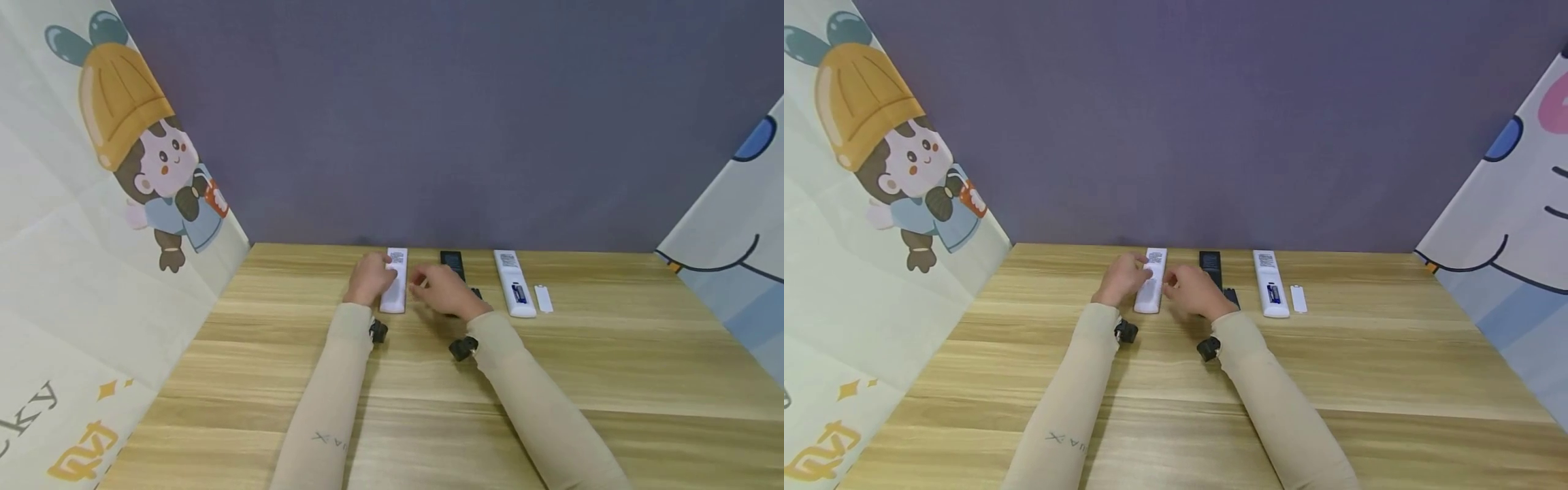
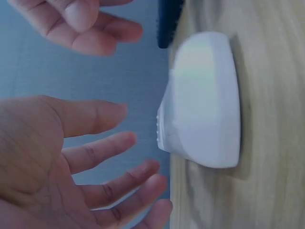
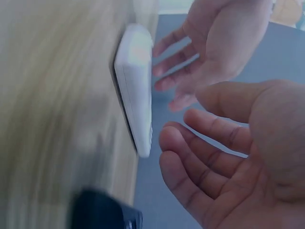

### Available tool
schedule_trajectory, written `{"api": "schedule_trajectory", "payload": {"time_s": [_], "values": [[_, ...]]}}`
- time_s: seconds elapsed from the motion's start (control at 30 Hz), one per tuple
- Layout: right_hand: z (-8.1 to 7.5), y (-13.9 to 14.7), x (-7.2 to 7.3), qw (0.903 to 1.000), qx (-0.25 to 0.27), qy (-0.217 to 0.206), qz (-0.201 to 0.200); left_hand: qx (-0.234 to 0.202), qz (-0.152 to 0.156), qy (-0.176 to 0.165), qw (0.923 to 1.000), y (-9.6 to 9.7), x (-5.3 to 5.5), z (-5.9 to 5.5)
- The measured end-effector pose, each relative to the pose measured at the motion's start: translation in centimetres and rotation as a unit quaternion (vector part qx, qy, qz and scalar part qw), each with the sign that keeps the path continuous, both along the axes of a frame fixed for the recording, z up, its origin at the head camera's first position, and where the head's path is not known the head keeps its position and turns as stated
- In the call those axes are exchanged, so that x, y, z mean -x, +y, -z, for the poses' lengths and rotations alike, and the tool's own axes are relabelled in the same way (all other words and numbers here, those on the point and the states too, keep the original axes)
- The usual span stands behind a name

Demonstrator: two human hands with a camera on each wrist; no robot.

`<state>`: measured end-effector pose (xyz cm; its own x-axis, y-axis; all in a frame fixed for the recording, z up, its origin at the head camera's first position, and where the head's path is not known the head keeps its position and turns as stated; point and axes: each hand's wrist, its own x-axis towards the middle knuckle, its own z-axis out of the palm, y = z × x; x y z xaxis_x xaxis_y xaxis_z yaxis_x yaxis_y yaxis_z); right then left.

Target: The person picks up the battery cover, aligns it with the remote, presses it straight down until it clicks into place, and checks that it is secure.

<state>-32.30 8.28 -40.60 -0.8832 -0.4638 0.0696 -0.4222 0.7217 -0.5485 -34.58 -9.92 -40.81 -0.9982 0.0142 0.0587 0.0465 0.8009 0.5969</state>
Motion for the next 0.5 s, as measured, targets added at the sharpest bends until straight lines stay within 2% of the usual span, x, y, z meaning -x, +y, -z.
{"api": "schedule_trajectory", "payload": {"time_s": [0.23, 0.37, 0.5], "values": [[-0.4, 3.5, 0.5, 0.9992, 0.024, -0.014, 0.028, -0.017, -0.001, 0.040, 0.9991, 0.6, 0.2, -0.1], [-0.8, 5.2, 0.6, 0.9980, 0.031, -0.033, 0.045, -0.052, -0.011, 0.050, 0.9973, 1.3, 0.2, -0.2], [-1.2, 6.6, 0.8, 0.9973, 0.025, -0.032, 0.061, -0.085, -0.025, 0.061, 0.9942, 1.9, 0.2, -0.2]]}}
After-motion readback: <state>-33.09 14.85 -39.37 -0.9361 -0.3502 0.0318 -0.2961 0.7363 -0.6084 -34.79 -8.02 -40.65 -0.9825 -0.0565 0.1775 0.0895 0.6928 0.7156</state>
